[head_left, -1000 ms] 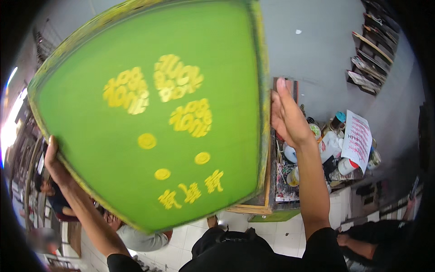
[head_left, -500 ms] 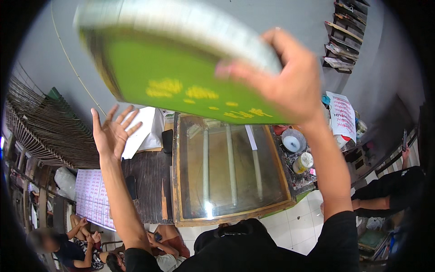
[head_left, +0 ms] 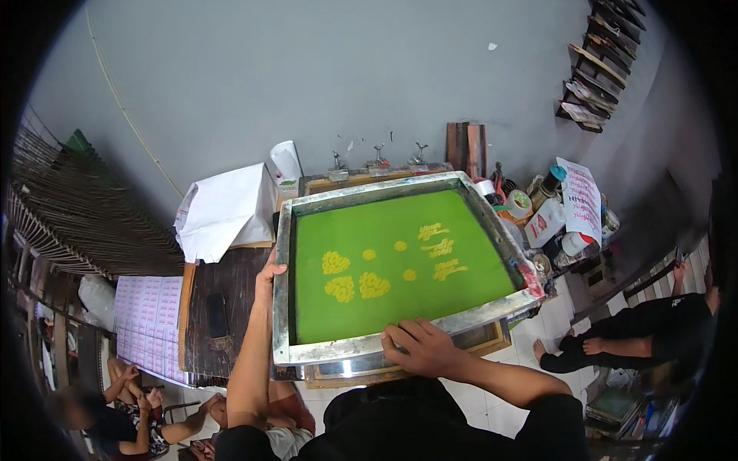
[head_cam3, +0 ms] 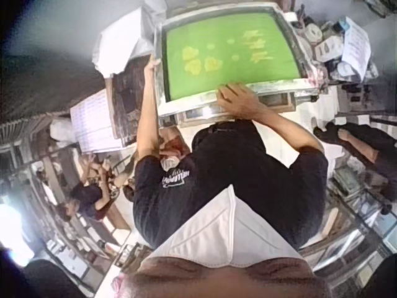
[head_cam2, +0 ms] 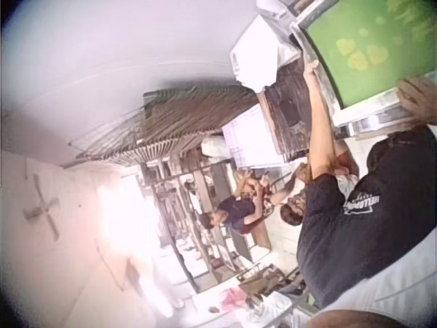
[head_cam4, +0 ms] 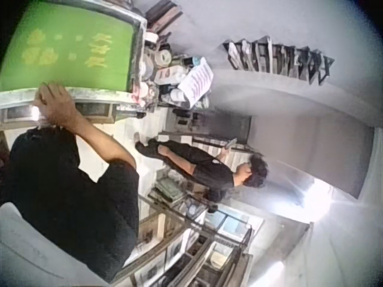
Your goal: The person prepares a green printing screen by applying tape to the inner edges of the frame, using a scraper to remove debris, and clearing the screen surface by hand.
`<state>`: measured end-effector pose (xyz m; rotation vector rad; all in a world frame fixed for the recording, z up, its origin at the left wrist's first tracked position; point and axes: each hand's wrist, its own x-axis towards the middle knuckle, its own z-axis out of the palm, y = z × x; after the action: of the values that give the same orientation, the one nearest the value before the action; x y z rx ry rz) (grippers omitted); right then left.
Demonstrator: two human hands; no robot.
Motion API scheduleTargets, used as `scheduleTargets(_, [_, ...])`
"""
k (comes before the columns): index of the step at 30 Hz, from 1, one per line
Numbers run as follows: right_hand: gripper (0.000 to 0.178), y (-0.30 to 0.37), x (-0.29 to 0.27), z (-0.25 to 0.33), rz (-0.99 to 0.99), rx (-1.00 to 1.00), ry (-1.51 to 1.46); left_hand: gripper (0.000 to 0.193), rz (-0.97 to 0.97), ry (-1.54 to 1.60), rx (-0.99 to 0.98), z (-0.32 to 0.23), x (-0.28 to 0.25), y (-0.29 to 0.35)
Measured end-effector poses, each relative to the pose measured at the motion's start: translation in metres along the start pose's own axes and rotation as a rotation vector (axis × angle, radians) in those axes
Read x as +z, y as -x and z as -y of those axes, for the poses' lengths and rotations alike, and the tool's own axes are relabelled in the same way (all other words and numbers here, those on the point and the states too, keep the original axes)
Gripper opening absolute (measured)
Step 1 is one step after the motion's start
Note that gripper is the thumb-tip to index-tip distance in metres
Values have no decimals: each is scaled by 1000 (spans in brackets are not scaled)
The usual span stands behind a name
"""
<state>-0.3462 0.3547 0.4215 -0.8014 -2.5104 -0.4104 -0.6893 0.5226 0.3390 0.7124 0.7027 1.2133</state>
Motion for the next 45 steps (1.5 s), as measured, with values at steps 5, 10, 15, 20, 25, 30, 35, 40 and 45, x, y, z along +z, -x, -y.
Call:
scheduleTargets(5, [24,38,36,11,11,82,-125,91,-24,46,-9,27,3,1])
scheduleTargets(10, [28,55,52,19,86,173,-337,94,-95,-224,13,31,-7,4])
scheduleTargets(15, [31,75,72,19,158,264,-515,79,-250,-752,96,19,24,13])
scheduleTargets(20, [25,82,64,-41,63,265,-550,72,-323,-818,140,45,17,5])
scheduleTargets(25, [30,69,41,-274,-139,735,-239,68,-511,-1015,135,38,44,44])
scheduleTargets(30, [22,81,79,-445,263,1046,-11,67,-698,-1196,197,47,93,102])
scheduleTargets(35, [29,96,132,-506,677,933,-81,57,-856,-1116,166,61,141,134])
scheduleTargets(40, [28,128,131,-557,484,1074,-327,52,-865,-1027,181,71,138,132])
scheduleTargets(45, [24,95,56,-528,141,1168,-714,50,-814,-1108,283,61,161,116])
